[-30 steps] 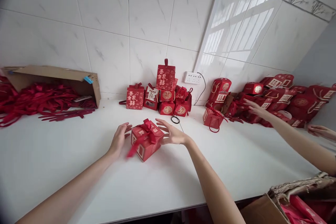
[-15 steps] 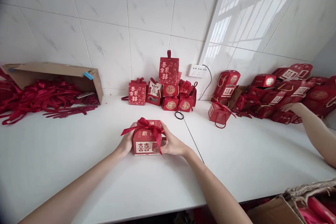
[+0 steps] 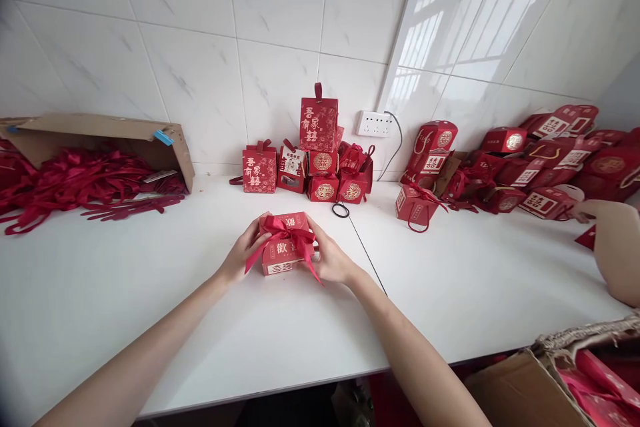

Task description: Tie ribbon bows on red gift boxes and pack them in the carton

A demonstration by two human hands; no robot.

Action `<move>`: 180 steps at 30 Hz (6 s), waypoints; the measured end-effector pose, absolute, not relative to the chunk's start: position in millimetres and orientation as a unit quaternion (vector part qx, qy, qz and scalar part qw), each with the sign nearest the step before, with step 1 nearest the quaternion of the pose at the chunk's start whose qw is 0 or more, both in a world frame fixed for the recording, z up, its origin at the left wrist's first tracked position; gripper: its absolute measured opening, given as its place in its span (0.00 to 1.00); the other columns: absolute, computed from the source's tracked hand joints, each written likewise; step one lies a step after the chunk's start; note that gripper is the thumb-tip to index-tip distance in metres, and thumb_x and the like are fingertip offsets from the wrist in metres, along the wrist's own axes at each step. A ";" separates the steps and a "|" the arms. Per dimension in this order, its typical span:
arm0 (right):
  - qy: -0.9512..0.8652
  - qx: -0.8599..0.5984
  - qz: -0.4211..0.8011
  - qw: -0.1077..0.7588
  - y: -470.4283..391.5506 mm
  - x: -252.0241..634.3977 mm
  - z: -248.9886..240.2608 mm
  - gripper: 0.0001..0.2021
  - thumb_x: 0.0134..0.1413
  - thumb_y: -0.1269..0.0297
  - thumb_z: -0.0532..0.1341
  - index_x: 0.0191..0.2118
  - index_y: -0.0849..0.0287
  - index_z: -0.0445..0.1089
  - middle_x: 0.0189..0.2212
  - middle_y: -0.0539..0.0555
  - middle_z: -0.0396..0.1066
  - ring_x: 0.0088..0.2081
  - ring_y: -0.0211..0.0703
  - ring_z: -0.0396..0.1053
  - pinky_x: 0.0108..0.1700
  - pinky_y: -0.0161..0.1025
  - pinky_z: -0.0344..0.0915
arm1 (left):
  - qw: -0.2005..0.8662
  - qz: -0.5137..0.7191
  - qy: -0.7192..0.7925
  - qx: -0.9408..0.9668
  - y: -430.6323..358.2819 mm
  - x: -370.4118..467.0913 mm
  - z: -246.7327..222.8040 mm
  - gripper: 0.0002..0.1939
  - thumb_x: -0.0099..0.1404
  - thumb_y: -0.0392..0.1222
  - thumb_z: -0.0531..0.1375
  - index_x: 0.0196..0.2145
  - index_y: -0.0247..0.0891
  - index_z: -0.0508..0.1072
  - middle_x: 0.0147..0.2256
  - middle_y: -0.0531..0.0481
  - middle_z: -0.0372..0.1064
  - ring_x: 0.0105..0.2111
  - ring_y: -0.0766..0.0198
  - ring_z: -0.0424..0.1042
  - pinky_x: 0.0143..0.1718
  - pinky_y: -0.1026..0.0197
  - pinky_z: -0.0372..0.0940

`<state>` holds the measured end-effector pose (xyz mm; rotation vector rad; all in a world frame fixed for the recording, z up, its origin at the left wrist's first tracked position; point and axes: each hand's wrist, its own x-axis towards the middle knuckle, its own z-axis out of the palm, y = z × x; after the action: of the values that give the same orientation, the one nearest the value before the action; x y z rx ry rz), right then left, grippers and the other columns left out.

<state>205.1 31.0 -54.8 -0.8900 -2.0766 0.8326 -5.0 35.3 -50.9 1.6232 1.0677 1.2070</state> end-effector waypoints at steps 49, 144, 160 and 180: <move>-0.590 -0.317 0.390 0.632 -6.0 173.1 108.1 0.17 0.39 0.50 0.67 0.24 0.58 0.64 0.23 0.52 0.73 0.24 0.42 0.72 0.28 0.40 0.72 | 0.620 0.545 0.164 0.540 5.9 38.3 116.7 0.09 0.52 0.36 0.65 0.33 0.33 0.73 0.26 0.52 0.66 0.24 0.72 0.62 0.26 0.66 0.59; -0.654 -0.371 0.533 0.387 -123.6 238.7 25.3 0.12 0.53 0.56 0.61 0.30 0.59 0.75 0.43 0.55 0.71 0.42 0.44 0.68 0.45 0.41 0.63 | 0.580 0.113 0.335 0.734 -69.5 -22.9 13.9 0.18 0.63 0.54 0.55 0.25 0.35 0.66 0.24 0.53 0.61 0.27 0.67 0.61 0.31 0.63 0.58; -0.729 -0.448 0.289 0.429 -120.4 196.0 3.4 0.08 0.55 0.67 0.58 0.38 0.56 0.73 0.36 0.53 0.73 0.37 0.41 0.69 0.40 0.38 0.64 | 0.459 0.132 0.381 0.792 -74.6 -9.5 39.6 0.13 0.60 0.50 0.57 0.29 0.37 0.70 0.28 0.53 0.67 0.27 0.67 0.64 0.30 0.64 0.59; -0.710 -0.468 0.316 0.421 -113.2 192.5 6.0 0.04 0.49 0.69 0.58 0.27 0.59 0.70 0.26 0.47 0.71 0.29 0.36 0.65 0.33 0.33 0.61 | 0.213 0.030 0.234 0.948 -70.4 24.5 94.8 0.13 0.61 0.34 0.51 0.33 0.44 0.76 0.34 0.51 0.70 0.38 0.60 0.68 0.40 0.60 0.60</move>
<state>192.5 -113.2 6.0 -1.1715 -1.7795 0.7918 24.5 -70.4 94.8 2.6325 0.6500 0.0836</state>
